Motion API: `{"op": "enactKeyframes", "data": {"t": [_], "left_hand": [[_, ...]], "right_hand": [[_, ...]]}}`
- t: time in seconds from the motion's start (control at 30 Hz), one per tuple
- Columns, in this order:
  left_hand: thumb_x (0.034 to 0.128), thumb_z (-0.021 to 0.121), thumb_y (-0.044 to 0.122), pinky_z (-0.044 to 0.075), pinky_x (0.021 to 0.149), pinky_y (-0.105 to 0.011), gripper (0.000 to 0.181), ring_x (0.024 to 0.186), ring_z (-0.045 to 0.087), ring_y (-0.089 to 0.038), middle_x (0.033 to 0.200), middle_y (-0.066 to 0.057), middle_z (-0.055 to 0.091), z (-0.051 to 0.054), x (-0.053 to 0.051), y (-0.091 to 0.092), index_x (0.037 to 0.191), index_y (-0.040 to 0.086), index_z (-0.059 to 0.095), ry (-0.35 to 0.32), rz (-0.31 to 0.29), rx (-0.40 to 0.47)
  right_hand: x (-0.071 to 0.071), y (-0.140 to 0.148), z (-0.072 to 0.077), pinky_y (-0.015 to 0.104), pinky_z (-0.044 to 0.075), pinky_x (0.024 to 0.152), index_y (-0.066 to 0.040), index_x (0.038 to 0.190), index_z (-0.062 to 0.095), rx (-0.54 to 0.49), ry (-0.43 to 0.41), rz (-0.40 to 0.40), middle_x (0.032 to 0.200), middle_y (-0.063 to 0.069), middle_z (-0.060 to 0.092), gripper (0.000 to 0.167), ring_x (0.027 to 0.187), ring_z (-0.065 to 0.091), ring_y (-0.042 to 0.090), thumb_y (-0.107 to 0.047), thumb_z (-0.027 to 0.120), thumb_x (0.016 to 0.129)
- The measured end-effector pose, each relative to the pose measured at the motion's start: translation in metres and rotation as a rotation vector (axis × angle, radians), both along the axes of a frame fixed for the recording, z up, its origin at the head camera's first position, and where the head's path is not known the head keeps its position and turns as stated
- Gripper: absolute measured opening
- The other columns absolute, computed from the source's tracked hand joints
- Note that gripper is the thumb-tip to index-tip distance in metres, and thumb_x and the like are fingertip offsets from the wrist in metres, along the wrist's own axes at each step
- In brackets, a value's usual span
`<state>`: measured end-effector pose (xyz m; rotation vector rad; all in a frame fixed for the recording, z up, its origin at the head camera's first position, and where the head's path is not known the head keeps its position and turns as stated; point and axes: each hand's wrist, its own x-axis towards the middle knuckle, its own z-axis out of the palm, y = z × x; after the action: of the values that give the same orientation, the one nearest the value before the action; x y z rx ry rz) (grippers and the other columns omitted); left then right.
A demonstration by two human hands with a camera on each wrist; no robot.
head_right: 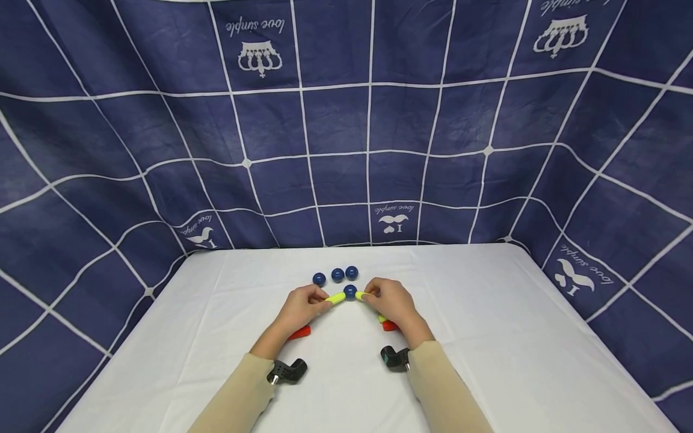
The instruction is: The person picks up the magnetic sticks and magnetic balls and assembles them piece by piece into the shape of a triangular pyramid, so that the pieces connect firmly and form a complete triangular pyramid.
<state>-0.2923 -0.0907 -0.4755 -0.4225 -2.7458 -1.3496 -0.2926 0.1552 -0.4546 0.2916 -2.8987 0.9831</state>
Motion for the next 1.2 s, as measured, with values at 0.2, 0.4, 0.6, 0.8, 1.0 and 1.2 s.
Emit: {"op": "enactKeyframes", "data": {"t": [0.2, 0.4, 0.6, 0.8, 1.0, 1.2], "left_hand": [[0.0857, 0.079, 0.020, 0.049, 0.067, -0.023, 0.015, 0.072, 0.058, -0.009, 0.086, -0.001, 0.071, 0.000, 0.000, 0.000, 0.095, 0.012, 0.071, -0.015, -0.010, -0.009], [0.0856, 0.079, 0.021, 0.048, 0.066, -0.022, 0.016, 0.071, 0.057, -0.009, 0.085, 0.000, 0.070, 0.000, 0.000, 0.000, 0.095, 0.012, 0.071, -0.014, -0.017, -0.017], [0.0854, 0.080, 0.020, 0.048, 0.066, -0.021, 0.016, 0.071, 0.057, -0.009, 0.084, -0.001, 0.069, 0.001, 0.001, 0.000, 0.095, 0.011, 0.070, -0.014, -0.023, -0.014], [0.0850, 0.080, 0.020, 0.047, 0.065, -0.022, 0.016, 0.071, 0.057, -0.009, 0.084, 0.000, 0.069, 0.001, 0.001, 0.000, 0.095, 0.011, 0.070, -0.011, -0.022, -0.016], [0.0852, 0.080, 0.021, 0.048, 0.066, -0.022, 0.016, 0.072, 0.058, -0.008, 0.085, 0.001, 0.069, -0.001, -0.001, -0.001, 0.095, 0.013, 0.069, -0.009, -0.029, -0.023], [0.0832, 0.081, 0.020, 0.047, 0.068, -0.023, 0.021, 0.073, 0.058, -0.007, 0.087, 0.002, 0.068, -0.001, -0.001, -0.001, 0.096, 0.016, 0.066, 0.000, -0.069, -0.031]], "right_hand": [[0.000, -0.004, 0.000, 0.030, 0.046, 0.073, -0.020, 0.093, 0.071, 0.006, 0.003, -0.010, 0.083, -0.006, 0.065, 0.010, 0.077, 0.056, 0.013, -0.029, 0.075, 0.088], [0.002, -0.009, 0.000, 0.029, 0.045, 0.068, -0.019, 0.094, 0.071, 0.004, 0.027, -0.010, 0.081, -0.006, 0.063, 0.011, 0.074, 0.055, 0.012, -0.028, 0.074, 0.089], [0.003, -0.012, 0.001, 0.028, 0.043, 0.065, -0.019, 0.095, 0.071, -0.008, 0.036, -0.013, 0.081, -0.006, 0.063, 0.011, 0.073, 0.054, 0.012, -0.028, 0.074, 0.089], [0.002, -0.013, 0.001, 0.028, 0.043, 0.065, -0.020, 0.095, 0.072, -0.015, 0.033, -0.009, 0.081, -0.006, 0.063, 0.012, 0.073, 0.054, 0.012, -0.029, 0.075, 0.088], [0.002, -0.012, 0.001, 0.029, 0.045, 0.068, -0.019, 0.097, 0.072, 0.001, 0.035, -0.004, 0.082, -0.005, 0.064, 0.014, 0.074, 0.055, 0.012, -0.027, 0.076, 0.087], [0.001, -0.013, 0.000, 0.030, 0.048, 0.072, -0.018, 0.097, 0.072, -0.013, 0.043, 0.006, 0.084, -0.004, 0.066, 0.013, 0.075, 0.056, 0.012, -0.025, 0.078, 0.087]]}}
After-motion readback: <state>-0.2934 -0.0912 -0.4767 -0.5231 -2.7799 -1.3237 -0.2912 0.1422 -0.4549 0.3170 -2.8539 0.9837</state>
